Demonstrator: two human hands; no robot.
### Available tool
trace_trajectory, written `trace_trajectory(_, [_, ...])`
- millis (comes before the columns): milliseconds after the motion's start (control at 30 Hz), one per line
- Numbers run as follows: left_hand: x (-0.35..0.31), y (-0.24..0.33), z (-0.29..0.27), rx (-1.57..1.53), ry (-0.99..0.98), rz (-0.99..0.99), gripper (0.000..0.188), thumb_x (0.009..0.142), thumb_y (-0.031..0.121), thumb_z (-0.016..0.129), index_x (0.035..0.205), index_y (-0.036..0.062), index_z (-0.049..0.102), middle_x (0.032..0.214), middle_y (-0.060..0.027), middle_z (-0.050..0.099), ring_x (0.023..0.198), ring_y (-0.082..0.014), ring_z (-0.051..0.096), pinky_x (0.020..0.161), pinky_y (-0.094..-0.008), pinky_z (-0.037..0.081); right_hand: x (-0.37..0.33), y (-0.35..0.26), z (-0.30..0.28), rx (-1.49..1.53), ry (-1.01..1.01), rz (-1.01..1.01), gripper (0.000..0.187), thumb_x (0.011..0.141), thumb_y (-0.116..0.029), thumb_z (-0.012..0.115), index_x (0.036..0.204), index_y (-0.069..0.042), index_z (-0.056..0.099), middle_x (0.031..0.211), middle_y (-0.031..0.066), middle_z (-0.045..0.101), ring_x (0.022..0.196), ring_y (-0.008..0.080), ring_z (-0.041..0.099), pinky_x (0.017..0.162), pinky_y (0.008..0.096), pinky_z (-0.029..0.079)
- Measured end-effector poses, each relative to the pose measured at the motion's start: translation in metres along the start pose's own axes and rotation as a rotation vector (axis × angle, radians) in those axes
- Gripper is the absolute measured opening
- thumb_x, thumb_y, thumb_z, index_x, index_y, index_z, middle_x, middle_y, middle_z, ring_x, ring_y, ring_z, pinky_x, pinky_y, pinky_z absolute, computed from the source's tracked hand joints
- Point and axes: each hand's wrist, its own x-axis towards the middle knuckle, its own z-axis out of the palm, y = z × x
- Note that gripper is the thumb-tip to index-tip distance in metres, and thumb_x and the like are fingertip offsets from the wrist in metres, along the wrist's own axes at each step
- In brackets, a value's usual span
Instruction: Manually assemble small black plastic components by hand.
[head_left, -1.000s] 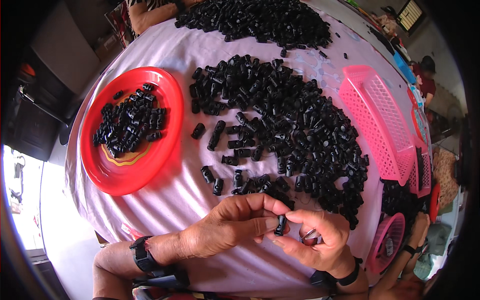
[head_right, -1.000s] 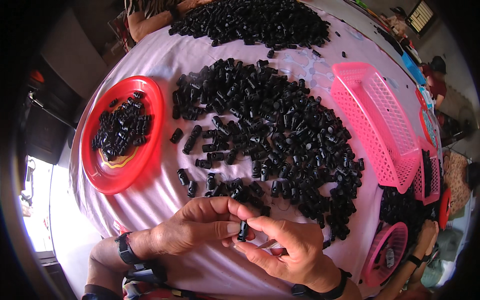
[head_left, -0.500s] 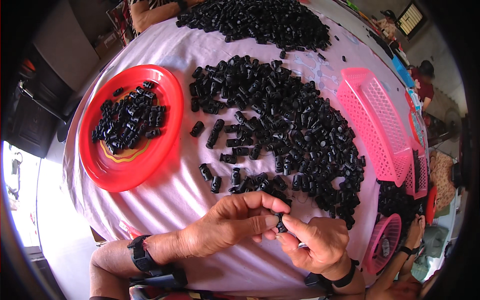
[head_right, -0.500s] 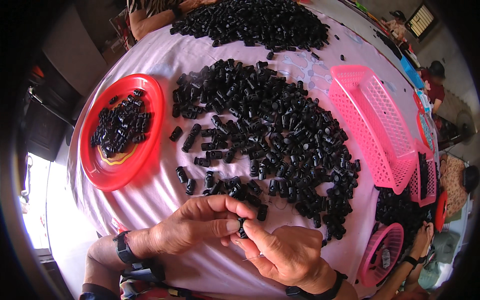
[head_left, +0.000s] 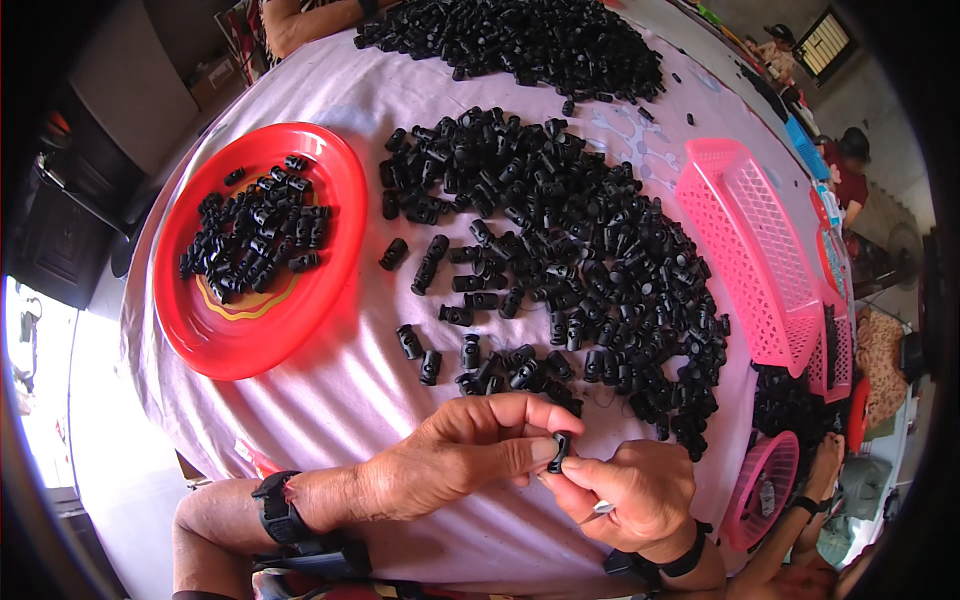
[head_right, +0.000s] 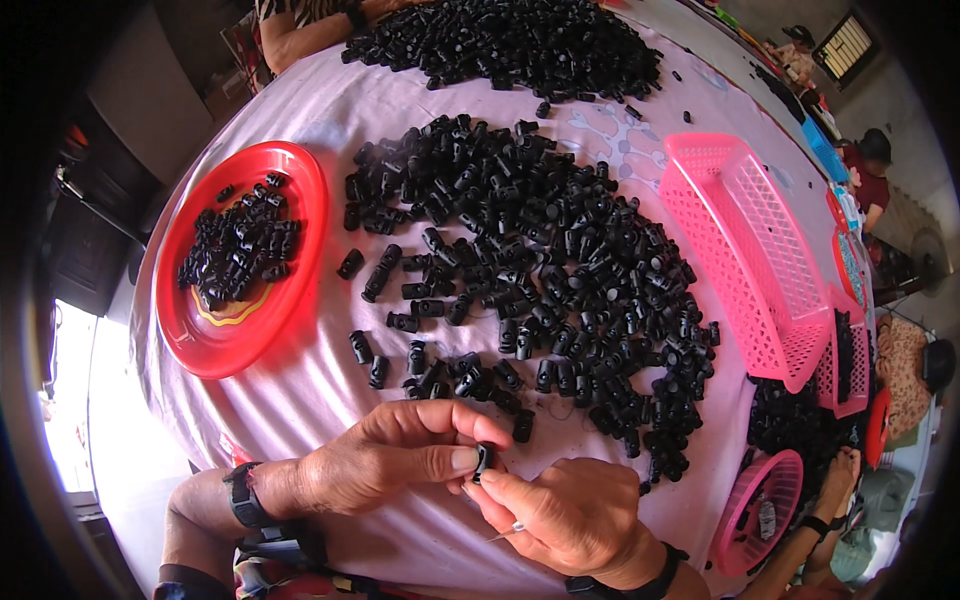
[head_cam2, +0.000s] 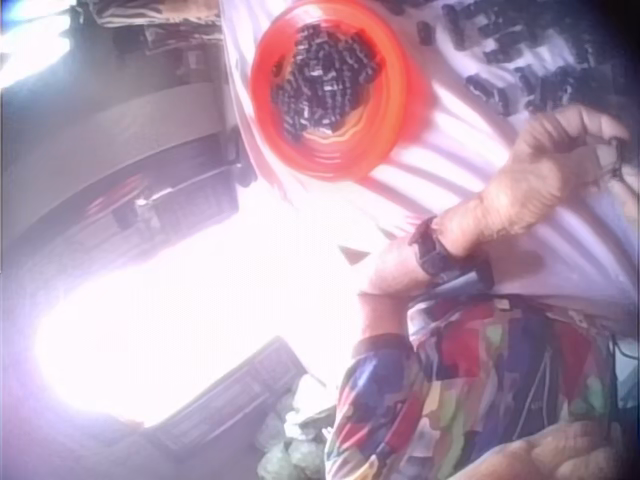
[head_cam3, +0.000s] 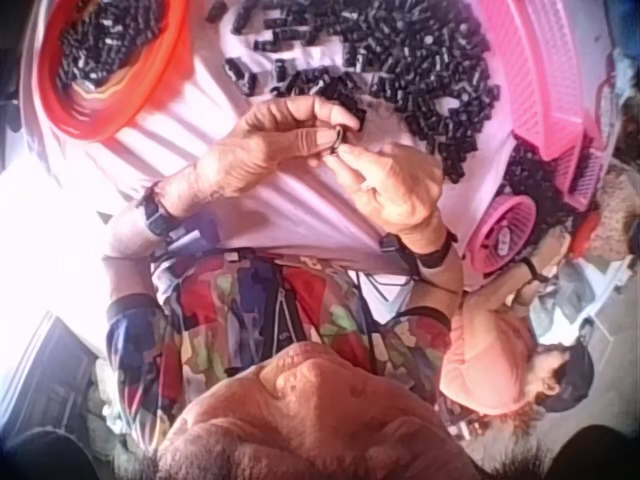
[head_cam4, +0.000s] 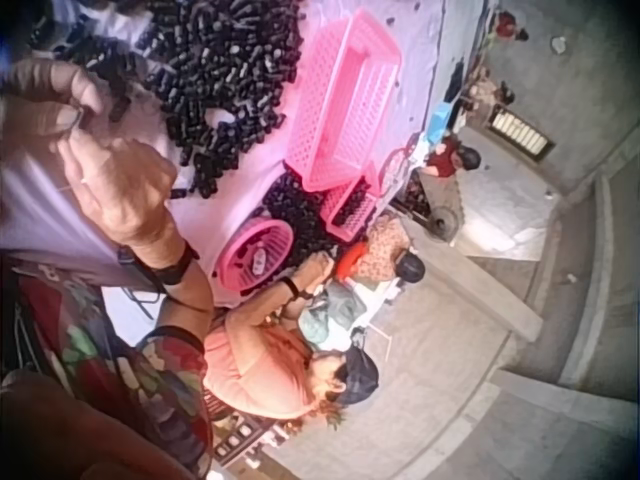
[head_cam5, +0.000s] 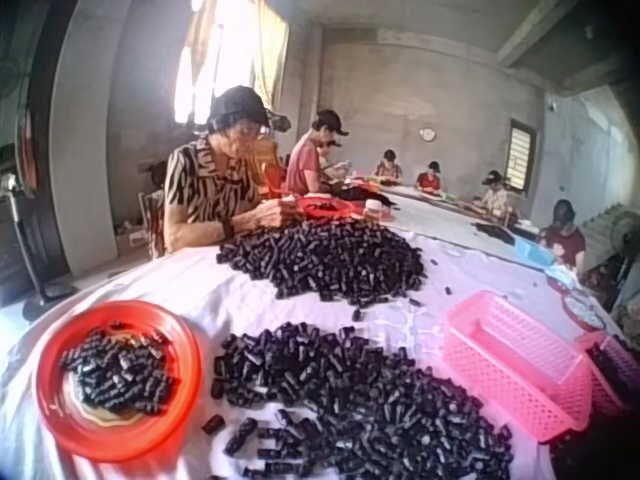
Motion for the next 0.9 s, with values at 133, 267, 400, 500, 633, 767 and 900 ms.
trace_trajectory(133, [0.0, 0.0, 0.001, -0.012, -0.009, -0.021, 0.03, 0.097, 0.01, 0.051, 0.126, 0.0021, 0.053, 0.113, -0.0027, 0.059, 0.103, -0.0081, 0.053, 0.092, -0.0245, 0.042, 0.005, -0.006, -0.001, 0.005, 0.034, 0.085, 0.029, 0.068, -0.015, 0.084, 0.087, -0.01, 0.063, 0.053, -0.0013, 0.051, 0.041, 0.0121, 0.05, 0.039, 0.0262, 0.038])
trace_trajectory(267, [0.002, -0.004, -0.002, -0.026, -0.013, -0.016, 0.03, 0.098, 0.009, 0.05, 0.126, 0.0013, 0.053, 0.116, -0.0043, 0.058, 0.107, -0.0097, 0.053, 0.095, -0.0258, 0.041, 0.009, -0.006, 0.0, 0.031, -0.002, 0.208, 0.033, 0.068, -0.024, 0.085, 0.083, -0.009, 0.061, 0.059, 0.0, 0.061, 0.045, 0.0143, 0.059, 0.041, 0.0258, 0.044])
trace_trajectory(400, [0.003, -0.008, -0.001, -0.077, -0.062, 0.015, 0.03, 0.098, 0.007, 0.048, 0.127, 0.0, 0.052, 0.119, -0.0057, 0.058, 0.112, -0.0117, 0.053, 0.099, -0.0262, 0.039, 0.011, -0.008, -0.002, 0.016, -0.05, 0.246, 0.036, 0.067, -0.029, 0.086, 0.077, -0.009, 0.058, 0.06, -0.0001, 0.062, 0.048, 0.0141, 0.061, 0.043, 0.025, 0.047])
trace_trajectory(500, [0.003, -0.008, -0.001, -0.07, -0.079, 0.028, 0.03, 0.098, 0.006, 0.048, 0.127, -0.0003, 0.052, 0.12, -0.006, 0.058, 0.113, -0.0119, 0.053, 0.099, -0.0262, 0.039, 0.01, -0.007, -0.001, -0.006, -0.073, 0.273, 0.038, 0.066, -0.032, 0.086, 0.073, -0.009, 0.056, 0.06, 0.0003, 0.062, 0.05, 0.015, 0.063, 0.044, 0.0256, 0.048])
trace_trajectory(633, [0.002, -0.004, 0.0, -0.01, -0.071, 0.029, 0.031, 0.098, 0.006, 0.048, 0.128, -0.0002, 0.052, 0.12, -0.0057, 0.058, 0.113, -0.0113, 0.052, 0.099, -0.0262, 0.04, 0.008, -0.004, 0.0, -0.054, -0.099, 0.262, 0.041, 0.068, -0.037, 0.084, 0.07, -0.01, 0.054, 0.059, 0.0003, 0.06, 0.049, 0.0157, 0.062, 0.044, 0.0267, 0.048])
trace_trajectory(767, [0.003, -0.006, 0.0, -0.015, -0.076, 0.035, 0.03, 0.098, 0.006, 0.048, 0.127, -0.0001, 0.053, 0.12, -0.0056, 0.058, 0.113, -0.0109, 0.051, 0.099, -0.0262, 0.04, 0.004, -0.002, 0.001, -0.104, -0.119, 0.252, 0.046, 0.069, -0.044, 0.081, 0.067, -0.01, 0.051, 0.056, 0.0005, 0.056, 0.048, 0.0166, 0.06, 0.042, 0.0281, 0.046])
trace_trajectory(900, [0.003, -0.006, 0.0, 0.002, -0.07, 0.032, 0.03, 0.098, 0.006, 0.048, 0.127, 0.0, 0.053, 0.12, -0.0054, 0.058, 0.113, -0.0107, 0.051, 0.098, -0.0261, 0.04, 0.003, -0.001, 0.002, -0.121, -0.112, 0.248, 0.049, 0.069, -0.047, 0.08, 0.066, -0.01, 0.048, 0.054, 0.0009, 0.053, 0.046, 0.0167, 0.057, 0.041, 0.0288, 0.045])
